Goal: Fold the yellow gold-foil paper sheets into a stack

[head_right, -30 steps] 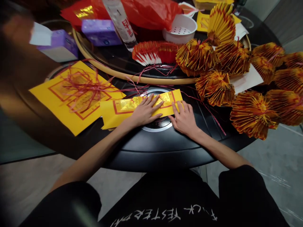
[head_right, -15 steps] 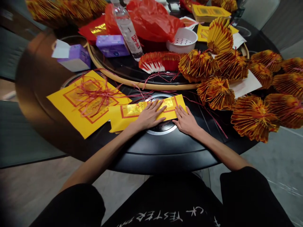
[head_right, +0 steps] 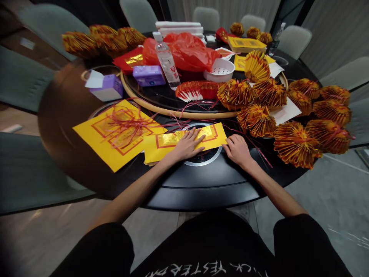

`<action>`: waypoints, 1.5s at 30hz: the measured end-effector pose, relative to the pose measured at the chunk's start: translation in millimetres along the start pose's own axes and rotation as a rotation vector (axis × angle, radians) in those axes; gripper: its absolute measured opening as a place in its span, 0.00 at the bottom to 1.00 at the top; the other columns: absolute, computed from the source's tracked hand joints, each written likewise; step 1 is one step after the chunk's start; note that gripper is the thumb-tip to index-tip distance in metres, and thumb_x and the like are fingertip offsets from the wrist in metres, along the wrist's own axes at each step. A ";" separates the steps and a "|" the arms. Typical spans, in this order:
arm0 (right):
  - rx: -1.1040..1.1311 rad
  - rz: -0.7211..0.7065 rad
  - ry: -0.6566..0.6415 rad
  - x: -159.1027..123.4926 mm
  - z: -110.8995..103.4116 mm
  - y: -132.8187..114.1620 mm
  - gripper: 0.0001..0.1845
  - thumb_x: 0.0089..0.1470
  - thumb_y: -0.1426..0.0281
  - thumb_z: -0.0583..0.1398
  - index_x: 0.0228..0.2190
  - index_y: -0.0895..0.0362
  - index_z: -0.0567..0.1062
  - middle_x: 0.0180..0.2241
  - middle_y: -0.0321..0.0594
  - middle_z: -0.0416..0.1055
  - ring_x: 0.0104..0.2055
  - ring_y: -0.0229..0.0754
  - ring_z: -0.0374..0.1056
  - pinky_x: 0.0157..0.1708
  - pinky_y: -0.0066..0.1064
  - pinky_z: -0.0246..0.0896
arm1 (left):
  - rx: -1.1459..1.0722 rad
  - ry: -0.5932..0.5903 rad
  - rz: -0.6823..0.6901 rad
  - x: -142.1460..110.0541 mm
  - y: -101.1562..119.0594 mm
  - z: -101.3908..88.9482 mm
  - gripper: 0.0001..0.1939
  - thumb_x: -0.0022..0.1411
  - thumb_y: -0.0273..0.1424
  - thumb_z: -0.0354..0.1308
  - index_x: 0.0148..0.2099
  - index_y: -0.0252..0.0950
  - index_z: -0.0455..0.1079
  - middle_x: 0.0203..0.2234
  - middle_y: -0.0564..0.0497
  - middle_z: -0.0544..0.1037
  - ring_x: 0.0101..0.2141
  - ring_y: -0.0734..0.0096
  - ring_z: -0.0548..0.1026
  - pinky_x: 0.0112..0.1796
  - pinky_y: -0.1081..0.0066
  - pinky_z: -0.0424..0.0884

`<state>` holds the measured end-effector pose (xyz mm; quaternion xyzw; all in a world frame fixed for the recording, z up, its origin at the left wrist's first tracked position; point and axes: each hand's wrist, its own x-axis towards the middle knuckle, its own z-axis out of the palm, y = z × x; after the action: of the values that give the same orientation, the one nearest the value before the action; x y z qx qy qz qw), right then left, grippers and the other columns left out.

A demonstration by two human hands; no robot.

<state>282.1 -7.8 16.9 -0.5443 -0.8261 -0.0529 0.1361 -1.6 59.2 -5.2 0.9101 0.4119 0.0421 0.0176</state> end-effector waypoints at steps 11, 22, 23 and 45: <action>-0.190 -0.082 -0.553 80.7 -11.4 -7.3 0.33 0.73 0.54 0.49 0.47 0.66 0.84 0.47 0.60 0.81 0.50 0.53 0.77 0.43 0.34 0.62 | 0.014 -0.023 -0.029 -0.9 2.4 2.0 0.35 0.75 0.49 0.50 0.76 0.37 0.59 0.75 0.34 0.55 0.75 0.41 0.50 0.71 0.48 0.51; -0.002 -0.029 -0.709 118.5 -82.8 -43.5 0.15 0.61 0.70 0.59 0.39 0.65 0.85 0.38 0.51 0.83 0.35 0.41 0.73 0.29 0.29 0.53 | 0.093 0.417 0.315 -18.8 43.0 -6.0 0.15 0.73 0.31 0.51 0.53 0.35 0.77 0.48 0.37 0.82 0.54 0.51 0.79 0.55 0.52 0.72; 0.010 -0.048 -0.721 124.0 -90.9 -56.2 0.15 0.60 0.70 0.59 0.39 0.65 0.85 0.37 0.52 0.83 0.34 0.42 0.73 0.29 0.29 0.53 | 0.091 0.435 0.453 -22.3 51.5 -5.1 0.13 0.73 0.30 0.50 0.50 0.37 0.77 0.43 0.41 0.83 0.49 0.56 0.81 0.52 0.56 0.74; 0.362 -0.012 -0.730 177.5 -3.7 -262.8 0.17 0.62 0.75 0.59 0.50 0.62 0.81 0.53 0.57 0.80 0.57 0.54 0.77 0.50 0.36 0.75 | -0.070 -0.263 0.048 -10.6 77.1 -1.0 0.40 0.75 0.51 0.51 0.77 0.30 0.53 0.74 0.27 0.51 0.75 0.38 0.47 0.70 0.37 0.49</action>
<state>-23.1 42.8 86.6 -0.4897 -0.8193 0.2894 -0.0728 49.1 0.3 0.3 0.9161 0.3825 -0.0629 0.1024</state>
